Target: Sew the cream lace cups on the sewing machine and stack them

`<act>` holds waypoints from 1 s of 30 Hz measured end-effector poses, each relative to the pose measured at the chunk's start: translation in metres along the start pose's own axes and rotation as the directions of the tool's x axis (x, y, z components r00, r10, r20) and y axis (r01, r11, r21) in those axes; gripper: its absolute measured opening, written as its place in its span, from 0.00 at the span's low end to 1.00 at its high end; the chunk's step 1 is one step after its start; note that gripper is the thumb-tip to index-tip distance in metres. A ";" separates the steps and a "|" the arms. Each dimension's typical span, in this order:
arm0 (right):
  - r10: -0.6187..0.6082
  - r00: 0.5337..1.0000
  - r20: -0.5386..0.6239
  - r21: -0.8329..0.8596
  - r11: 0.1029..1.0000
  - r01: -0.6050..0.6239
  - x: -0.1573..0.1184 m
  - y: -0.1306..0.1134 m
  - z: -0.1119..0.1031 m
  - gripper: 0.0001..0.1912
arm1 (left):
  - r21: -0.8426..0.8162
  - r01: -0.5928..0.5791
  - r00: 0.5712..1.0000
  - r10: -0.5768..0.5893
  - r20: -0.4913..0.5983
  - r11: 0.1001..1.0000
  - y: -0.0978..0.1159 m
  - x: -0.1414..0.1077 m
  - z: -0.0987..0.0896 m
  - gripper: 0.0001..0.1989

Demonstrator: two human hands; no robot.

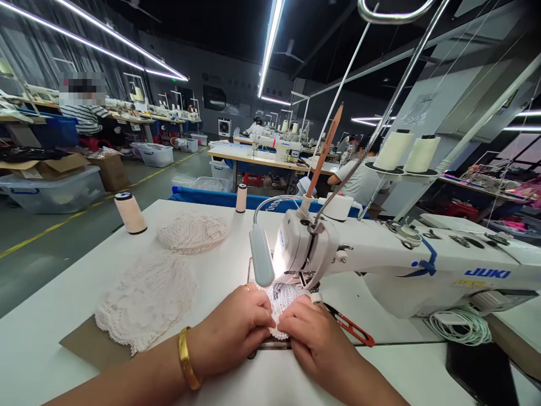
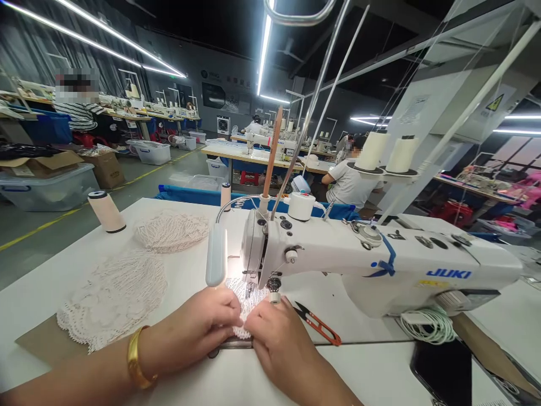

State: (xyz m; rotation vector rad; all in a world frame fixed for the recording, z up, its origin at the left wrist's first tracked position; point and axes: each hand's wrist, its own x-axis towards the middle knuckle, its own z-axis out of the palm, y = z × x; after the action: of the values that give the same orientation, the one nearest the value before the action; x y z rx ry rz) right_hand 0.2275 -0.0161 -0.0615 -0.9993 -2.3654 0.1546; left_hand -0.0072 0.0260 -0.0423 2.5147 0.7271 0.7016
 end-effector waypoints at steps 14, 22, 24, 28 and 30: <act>0.034 0.999 0.033 -0.088 0.996 -0.031 -0.004 0.004 0.000 0.21 | 0.311 -0.090 0.991 0.116 -0.067 0.946 -0.007 0.000 0.007 0.14; 0.025 0.999 0.026 -0.115 0.993 -0.021 -0.005 0.003 0.001 0.22 | 0.273 -0.167 0.982 0.184 -0.038 0.947 -0.004 -0.004 0.010 0.12; 0.037 0.999 0.035 -0.108 0.994 -0.033 -0.005 0.002 0.000 0.23 | 0.279 -0.159 0.984 0.175 -0.035 0.947 -0.004 -0.006 0.012 0.13; 0.047 0.998 0.031 -0.110 0.993 -0.044 -0.004 0.004 0.000 0.23 | 0.306 -0.158 0.983 0.179 -0.042 0.939 -0.007 -0.005 0.013 0.11; 0.047 0.999 0.024 -0.120 0.992 -0.044 -0.002 0.006 0.001 0.23 | 0.318 -0.157 0.983 0.179 -0.039 0.935 -0.007 -0.002 0.012 0.11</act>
State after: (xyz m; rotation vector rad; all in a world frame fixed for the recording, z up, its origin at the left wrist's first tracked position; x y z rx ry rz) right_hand 0.2317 -0.0136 -0.0652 -1.1138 -2.4010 0.0446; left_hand -0.0051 0.0274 -0.0561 2.8836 0.6988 0.7853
